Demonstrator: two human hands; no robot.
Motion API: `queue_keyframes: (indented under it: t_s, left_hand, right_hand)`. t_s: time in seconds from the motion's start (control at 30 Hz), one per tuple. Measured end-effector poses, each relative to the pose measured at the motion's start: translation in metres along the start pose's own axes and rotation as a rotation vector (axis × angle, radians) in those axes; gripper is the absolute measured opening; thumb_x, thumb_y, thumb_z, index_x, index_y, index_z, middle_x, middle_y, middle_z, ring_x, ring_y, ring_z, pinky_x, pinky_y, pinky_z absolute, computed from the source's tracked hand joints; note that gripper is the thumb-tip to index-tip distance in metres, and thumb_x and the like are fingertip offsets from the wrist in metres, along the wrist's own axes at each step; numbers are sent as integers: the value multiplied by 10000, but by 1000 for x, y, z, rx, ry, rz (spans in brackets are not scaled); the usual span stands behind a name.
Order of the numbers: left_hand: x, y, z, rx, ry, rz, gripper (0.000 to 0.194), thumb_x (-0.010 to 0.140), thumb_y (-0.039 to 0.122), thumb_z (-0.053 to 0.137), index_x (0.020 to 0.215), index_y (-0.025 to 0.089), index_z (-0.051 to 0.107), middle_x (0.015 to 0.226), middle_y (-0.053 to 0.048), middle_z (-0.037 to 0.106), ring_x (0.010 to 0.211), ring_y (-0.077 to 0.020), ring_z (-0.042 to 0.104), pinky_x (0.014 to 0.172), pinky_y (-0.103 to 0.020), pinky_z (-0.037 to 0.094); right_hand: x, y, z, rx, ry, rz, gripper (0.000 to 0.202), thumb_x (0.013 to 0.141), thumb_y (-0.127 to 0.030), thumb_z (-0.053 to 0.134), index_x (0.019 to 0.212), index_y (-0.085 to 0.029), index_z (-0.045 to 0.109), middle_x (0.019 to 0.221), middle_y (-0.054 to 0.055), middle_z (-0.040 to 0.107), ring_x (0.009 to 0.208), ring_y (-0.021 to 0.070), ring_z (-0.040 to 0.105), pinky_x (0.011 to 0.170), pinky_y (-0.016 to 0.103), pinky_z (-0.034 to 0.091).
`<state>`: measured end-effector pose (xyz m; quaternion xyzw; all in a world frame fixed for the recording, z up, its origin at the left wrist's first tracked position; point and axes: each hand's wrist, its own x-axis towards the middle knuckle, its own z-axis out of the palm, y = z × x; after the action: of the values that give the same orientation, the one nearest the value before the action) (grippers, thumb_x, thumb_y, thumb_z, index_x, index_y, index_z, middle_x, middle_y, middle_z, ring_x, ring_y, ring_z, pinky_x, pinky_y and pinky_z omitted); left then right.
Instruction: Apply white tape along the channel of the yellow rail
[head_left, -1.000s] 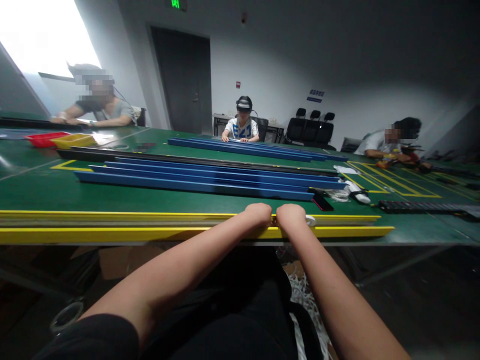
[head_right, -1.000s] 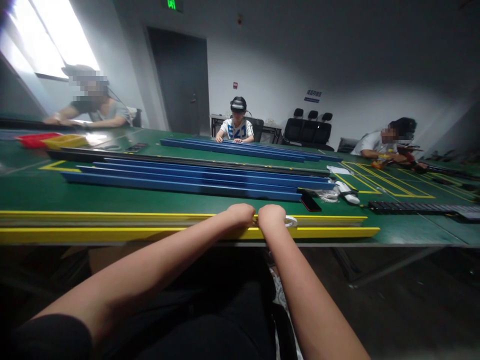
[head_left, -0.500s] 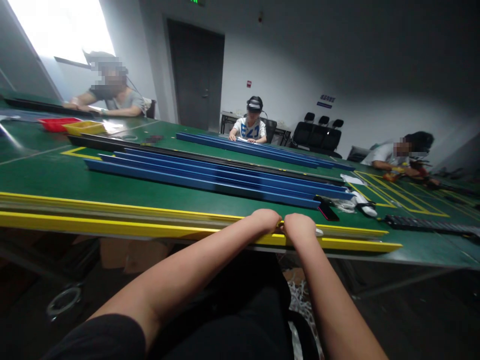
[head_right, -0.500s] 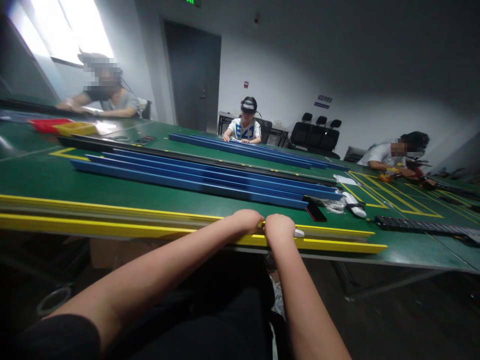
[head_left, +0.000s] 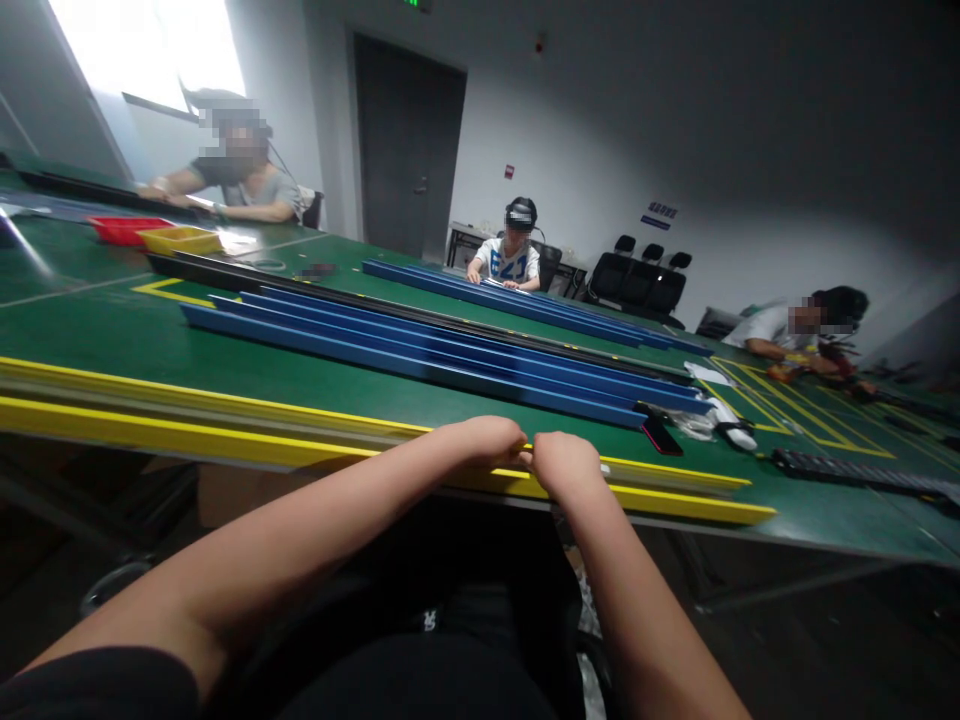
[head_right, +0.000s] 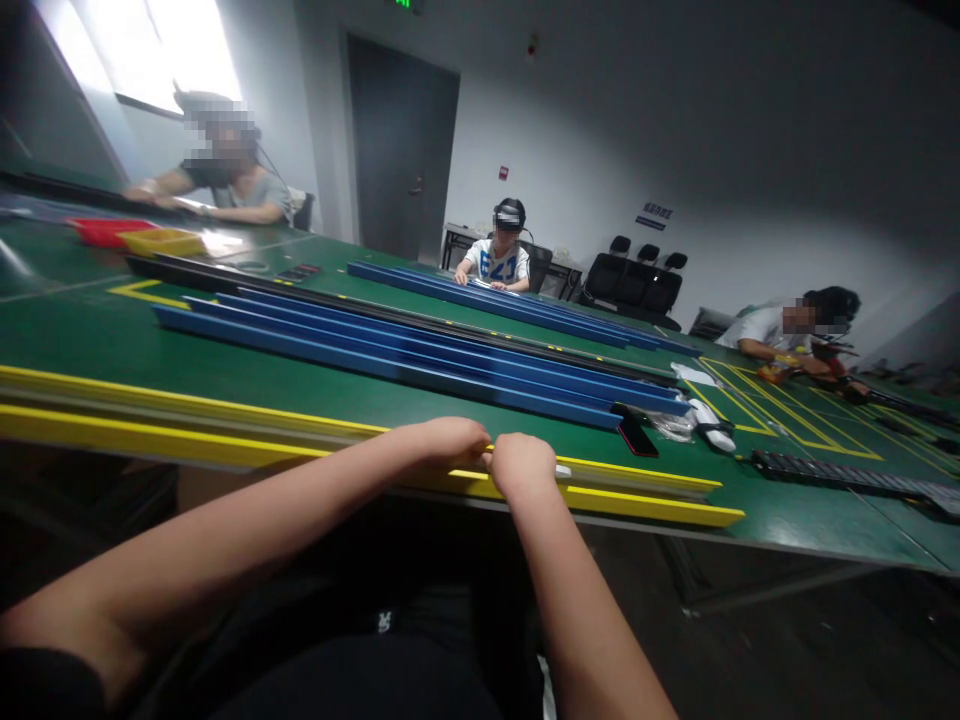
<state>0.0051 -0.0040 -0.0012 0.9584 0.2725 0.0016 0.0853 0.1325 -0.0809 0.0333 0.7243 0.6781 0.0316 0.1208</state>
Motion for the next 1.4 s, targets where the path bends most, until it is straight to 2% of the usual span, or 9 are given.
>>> queue_keyframes:
  t_s: [0.13,0.3,0.6,0.83,0.97,1.17,1.4]
  left_hand:
    - [-28,-22,-6,11,-18,-20,192,791,328,559,890,212,675,892,-59,719,766,-188,638,654,-254,436]
    - [-54,-44,-8,-3,-22,-29,195,767,304,547,891,217,669,927,-56,715,800,-198,639,669,-257,433]
    - [-62,-41,-13,-20,-38,-123,213,764,319,573,920,225,683,977,-74,715,867,-227,652,708,-278,456]
    - [-60,-41,-11,22,-36,-134,217,754,314,570,919,232,683,959,-74,717,838,-227,660,693,-286,469]
    - [-60,-41,-10,24,-32,-139,232,754,335,567,927,233,682,961,-75,716,850,-229,660,701,-288,475]
    - [-60,-42,-8,30,-26,-158,235,751,320,561,937,236,678,965,-74,718,850,-230,662,719,-296,480]
    - [-60,-42,-8,67,-20,-132,213,738,321,560,891,220,668,917,-78,717,808,-242,670,613,-284,460]
  right_hand:
    - [-3,-9,-11,51,-18,-146,408,868,-533,497,1097,-233,652,1021,110,706,927,236,655,769,311,469]
    - [0,3,-30,135,-57,-295,348,887,-515,494,1106,-293,649,1067,44,698,953,189,637,738,241,433]
    - [8,55,-47,128,-171,-216,386,846,-476,576,1161,-265,652,1154,53,675,980,191,629,746,224,438]
    - [25,101,-26,70,-243,-133,406,818,-504,586,1133,-262,674,1145,72,677,979,220,629,758,263,441]
    - [31,115,-10,40,-289,-123,446,805,-548,578,1103,-236,694,1112,103,688,979,246,636,764,291,444]
    - [30,106,4,-77,-334,-46,591,777,-673,525,962,-157,746,1007,176,703,938,290,657,768,345,461]
    - [30,93,16,-158,-235,28,673,726,-700,552,1010,-119,736,1077,238,674,980,338,649,797,406,478]
